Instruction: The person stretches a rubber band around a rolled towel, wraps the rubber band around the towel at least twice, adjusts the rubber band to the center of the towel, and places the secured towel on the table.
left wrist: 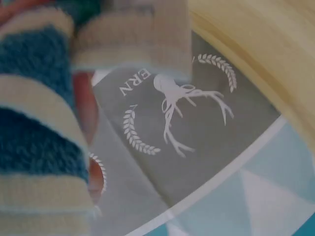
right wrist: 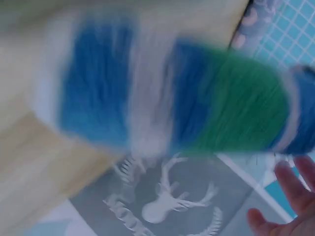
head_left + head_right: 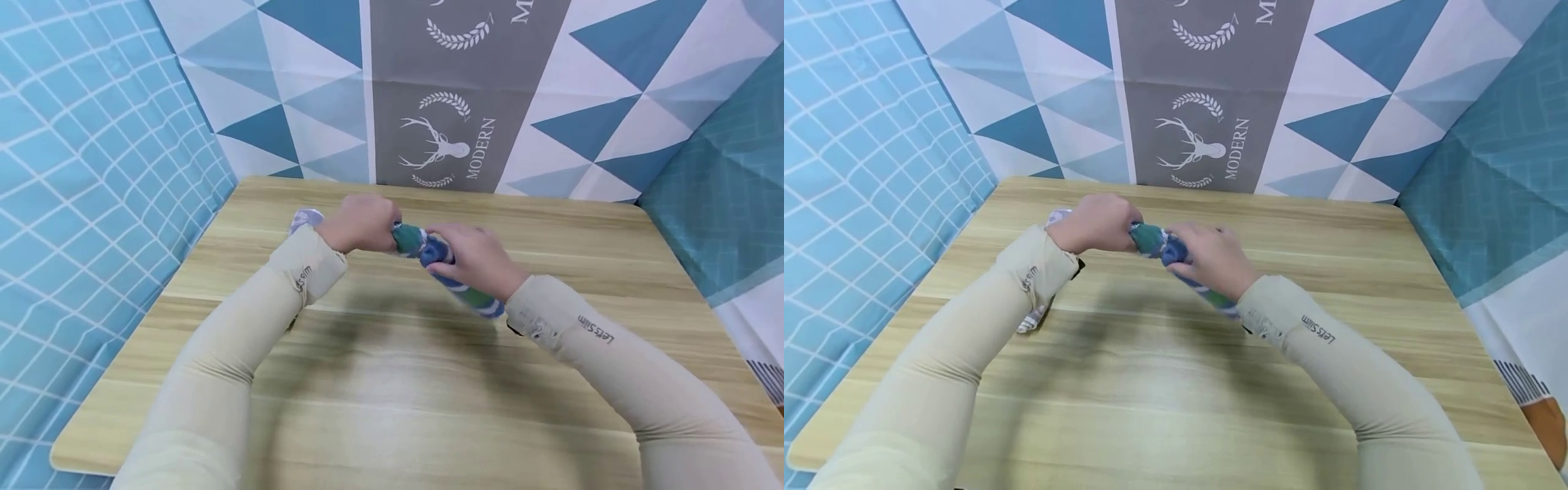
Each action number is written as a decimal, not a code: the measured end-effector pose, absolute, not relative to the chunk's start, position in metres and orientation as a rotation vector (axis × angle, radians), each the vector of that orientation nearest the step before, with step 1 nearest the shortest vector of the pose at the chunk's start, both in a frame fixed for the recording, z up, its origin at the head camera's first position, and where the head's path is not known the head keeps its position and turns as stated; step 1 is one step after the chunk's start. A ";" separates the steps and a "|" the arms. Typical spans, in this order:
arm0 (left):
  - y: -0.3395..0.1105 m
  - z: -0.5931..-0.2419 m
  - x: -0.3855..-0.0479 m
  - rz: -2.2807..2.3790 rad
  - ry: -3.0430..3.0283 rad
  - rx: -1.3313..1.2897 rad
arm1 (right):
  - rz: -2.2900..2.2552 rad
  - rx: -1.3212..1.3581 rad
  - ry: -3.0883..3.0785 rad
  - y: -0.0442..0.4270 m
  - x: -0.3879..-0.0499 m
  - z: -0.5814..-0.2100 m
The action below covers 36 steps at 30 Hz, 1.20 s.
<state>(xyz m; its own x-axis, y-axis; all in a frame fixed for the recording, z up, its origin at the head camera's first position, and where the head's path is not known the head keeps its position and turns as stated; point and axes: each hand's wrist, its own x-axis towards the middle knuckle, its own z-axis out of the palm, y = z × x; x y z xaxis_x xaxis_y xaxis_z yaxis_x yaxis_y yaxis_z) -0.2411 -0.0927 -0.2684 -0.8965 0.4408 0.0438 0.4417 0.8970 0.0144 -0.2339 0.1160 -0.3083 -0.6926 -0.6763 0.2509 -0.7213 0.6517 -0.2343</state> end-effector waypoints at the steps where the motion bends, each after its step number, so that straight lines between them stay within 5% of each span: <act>1: -0.093 -0.268 -0.242 -0.050 -3.032 -0.717 | 0.458 1.189 -2.697 0.115 -0.235 -0.309; 11: -0.123 -0.277 -0.232 -0.678 -2.518 -1.161 | 1.129 1.048 -2.761 0.125 -0.237 -0.317; 18: -0.130 -0.294 -0.224 -0.669 -2.409 -1.295 | 1.296 1.326 -2.683 0.135 -0.238 -0.329; 28: -0.122 -0.303 -0.220 -0.735 -2.370 -1.425 | 0.400 1.762 -2.076 0.130 -0.244 -0.337; 36: -0.115 -0.300 -0.221 -0.740 -2.273 -1.504 | 0.287 1.827 -1.957 0.124 -0.240 -0.329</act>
